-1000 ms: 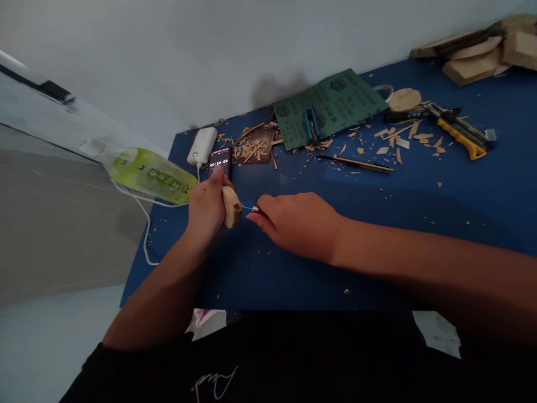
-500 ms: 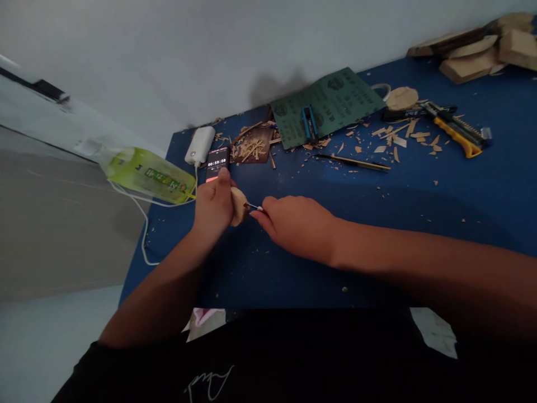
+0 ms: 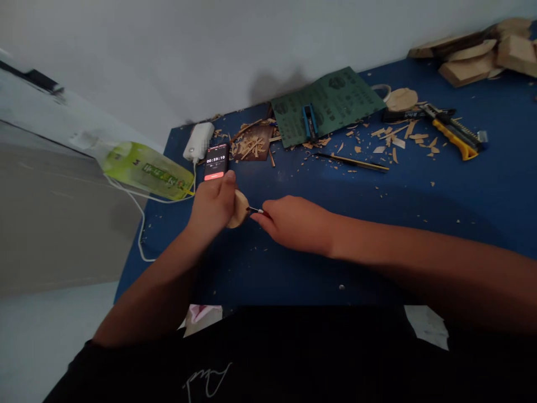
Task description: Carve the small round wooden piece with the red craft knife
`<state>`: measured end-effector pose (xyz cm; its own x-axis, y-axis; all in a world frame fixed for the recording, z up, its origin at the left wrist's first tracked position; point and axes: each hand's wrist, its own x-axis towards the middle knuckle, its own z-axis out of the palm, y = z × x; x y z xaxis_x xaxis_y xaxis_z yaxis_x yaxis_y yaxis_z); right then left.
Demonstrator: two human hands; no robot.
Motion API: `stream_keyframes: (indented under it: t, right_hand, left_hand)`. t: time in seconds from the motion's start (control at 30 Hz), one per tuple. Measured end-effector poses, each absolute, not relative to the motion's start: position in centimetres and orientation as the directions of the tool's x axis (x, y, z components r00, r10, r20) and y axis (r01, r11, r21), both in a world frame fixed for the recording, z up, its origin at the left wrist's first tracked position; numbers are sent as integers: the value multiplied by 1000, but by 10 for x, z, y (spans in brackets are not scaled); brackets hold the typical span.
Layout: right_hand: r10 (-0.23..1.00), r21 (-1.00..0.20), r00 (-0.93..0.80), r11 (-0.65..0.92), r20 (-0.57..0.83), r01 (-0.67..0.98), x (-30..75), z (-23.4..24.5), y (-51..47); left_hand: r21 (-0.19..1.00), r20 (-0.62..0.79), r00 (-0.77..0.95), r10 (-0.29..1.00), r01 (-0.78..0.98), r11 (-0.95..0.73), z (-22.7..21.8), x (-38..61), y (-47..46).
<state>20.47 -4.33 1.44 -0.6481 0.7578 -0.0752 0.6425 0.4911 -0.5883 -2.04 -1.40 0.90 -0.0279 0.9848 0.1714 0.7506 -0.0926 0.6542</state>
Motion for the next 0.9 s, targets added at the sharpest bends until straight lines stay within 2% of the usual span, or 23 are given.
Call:
stream_keyframes:
  t: [0.07,0.13,0.2,0.3,0.37,0.43,0.5,0.6,0.67,0.7,0.77,0.83,0.9]
  right_hand:
    - [742,-724,-663,402,-101,561,203,12,-37]
    - [736,-729,-669,402,-103,554,203,12,-35]
    - [750,-592,-657,496,-77,635,202,14,-39]
    - [792,-309,-610,574,-26,758,202,18,-51]
    - [805,-252,-593,568,-26,783,202,21,-57]
    - [800,-343,-598,548,-51,763,202,22,-56]
    - [774,-535,-626,490,-95,688,202,22,-50]
    - [717,-796,-671,288,-189,532,201,18,-37]
    - [695,-859,-685,197,-219,473,200,13,-31]
    - [696,-858,-687,207,-210,471,200,11,-30]
    - [717,-778,-681,342,-146,527,201,10,-31]
    - [740,-575,-670,523,-61,629,202,11,-37]
    - [750,-345,-661,618,-8,706,203,16,-45]
  left_hand:
    - [692,165,-47,985,717,-82,9,-22,-14]
    - [712,174,-56,983,697,-87,9,-23,-13]
    - [708,202,-56,978,698,-106,9,-23,-13]
    - [720,202,-57,978,686,-109,9,-22,-13]
    - [729,187,-56,981,678,-100,10,-21,-14]
    - [726,178,-44,983,681,-101,11,-20,-15]
    - [724,175,-34,984,681,-106,12,-20,-16]
    - [723,190,-48,981,683,-107,14,-22,-15]
    - [698,214,-61,975,708,-109,13,-24,-14]
    - [689,218,-66,974,717,-106,12,-24,-13]
    - [694,198,-68,978,714,-91,10,-25,-12]
    - [717,157,-53,986,693,-77,9,-24,-11]
    - [744,124,-45,991,665,-62,9,-24,-11]
